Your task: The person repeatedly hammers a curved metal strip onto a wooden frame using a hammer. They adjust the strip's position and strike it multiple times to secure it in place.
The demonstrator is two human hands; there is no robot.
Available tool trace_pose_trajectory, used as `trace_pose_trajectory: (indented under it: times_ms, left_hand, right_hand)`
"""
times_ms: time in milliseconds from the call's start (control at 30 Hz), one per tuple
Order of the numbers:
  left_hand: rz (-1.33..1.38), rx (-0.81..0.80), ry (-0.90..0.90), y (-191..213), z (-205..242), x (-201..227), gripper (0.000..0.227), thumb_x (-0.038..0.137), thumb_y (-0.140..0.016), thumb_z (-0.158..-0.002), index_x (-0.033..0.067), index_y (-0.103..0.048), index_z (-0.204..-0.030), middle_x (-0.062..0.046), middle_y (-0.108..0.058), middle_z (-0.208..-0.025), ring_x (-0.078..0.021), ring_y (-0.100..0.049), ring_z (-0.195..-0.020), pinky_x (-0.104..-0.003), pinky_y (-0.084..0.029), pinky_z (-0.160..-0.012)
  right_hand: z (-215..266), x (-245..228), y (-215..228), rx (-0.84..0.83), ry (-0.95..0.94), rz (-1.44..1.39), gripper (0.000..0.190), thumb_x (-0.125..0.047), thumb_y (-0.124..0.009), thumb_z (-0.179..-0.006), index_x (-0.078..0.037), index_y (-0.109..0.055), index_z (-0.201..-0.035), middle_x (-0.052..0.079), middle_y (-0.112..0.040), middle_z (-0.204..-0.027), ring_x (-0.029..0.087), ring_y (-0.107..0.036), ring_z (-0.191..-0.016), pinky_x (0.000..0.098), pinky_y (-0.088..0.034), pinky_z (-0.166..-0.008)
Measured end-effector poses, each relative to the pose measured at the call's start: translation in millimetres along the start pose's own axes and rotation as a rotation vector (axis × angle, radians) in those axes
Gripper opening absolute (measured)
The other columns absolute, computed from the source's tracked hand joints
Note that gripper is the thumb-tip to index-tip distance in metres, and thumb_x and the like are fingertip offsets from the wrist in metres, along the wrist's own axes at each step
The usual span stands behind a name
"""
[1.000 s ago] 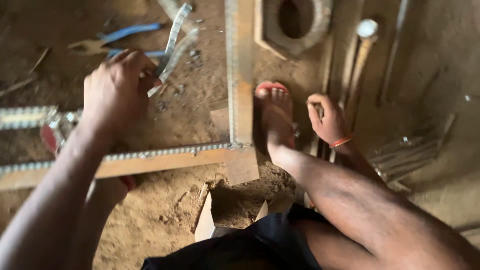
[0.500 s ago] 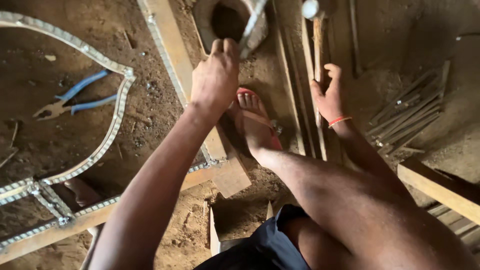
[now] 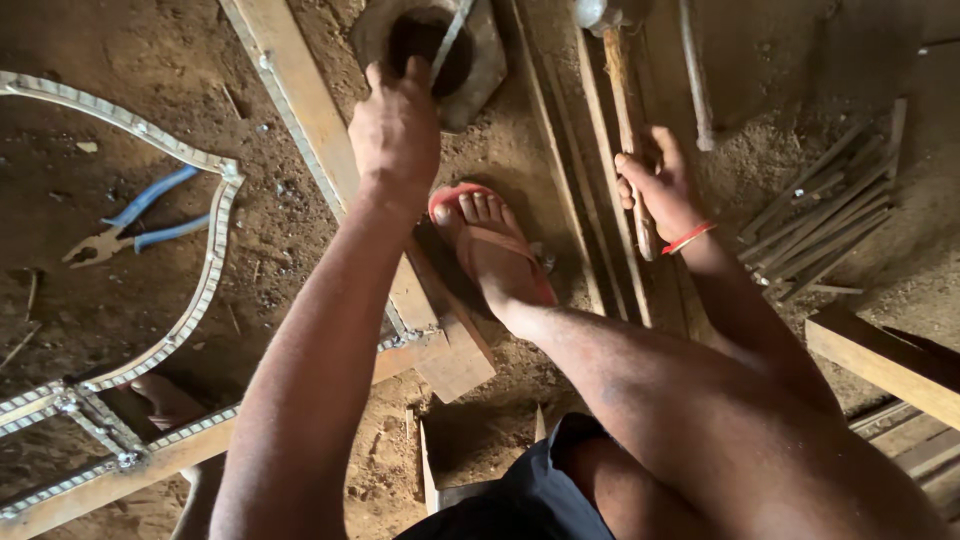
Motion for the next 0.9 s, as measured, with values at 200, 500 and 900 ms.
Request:
trace_pose_trajectory:
  times_ms: [200, 500, 900]
  left_hand:
    - [0.269, 0.104, 0.048, -18, -2, -29, 0.067, 0.032, -0.077, -0.094, -0.0069, -0.037, -0.131, -0.036, -0.057, -0.119, -0.0420, -0.072, -0.090, -0.040, -0.063, -0.072]
    - [0.337, -0.015, 0.123, -29, 1, -36, 0.029, 0.033, -0.072, -0.093, 0.0047, -0.073, -0.097, -0.023, -0.073, -0.097, -0.0381, -0.072, -0.087, -0.048, -0.059, -0.077]
    - [1.315, -0.440, 0.448, -95, -4, -30, 0.026, 0.021, -0.054, -0.106, 0.0023, -0.069, -0.095, -0.006, -0.068, -0.067, -0.0125, -0.062, -0.048, -0.030, -0.043, -0.039]
  right_hand:
    - [6, 6, -13, -0.263, -0.296, -0.587, 0.034, -0.026, -0.062, -0.102, -0.011, -0.055, -0.132, -0.001, -0.056, -0.093, 0.007, -0.053, -0.070, 0.0189, -0.045, -0.055]
    - [6, -8, -41, -0.530, -0.309, -0.823, 0.019, -0.025, -0.057, -0.115, -0.010, -0.055, -0.127, -0.007, -0.044, -0.079, 0.000, -0.039, -0.057, 0.0148, -0.034, -0.043]
    - [15, -67, -57, -0.041, 0.534, 0.465, 0.022, -0.018, -0.064, -0.111, -0.004, -0.054, -0.125, 0.003, -0.052, -0.080, 0.013, -0.051, -0.061, 0.0328, -0.041, -0.052]
Point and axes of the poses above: each hand's wrist, its own z-axis away from the middle knuckle, its own y-axis out of the back of the hand, x = y × z, the point moved 7 cm from there along -z, towards the middle knuckle
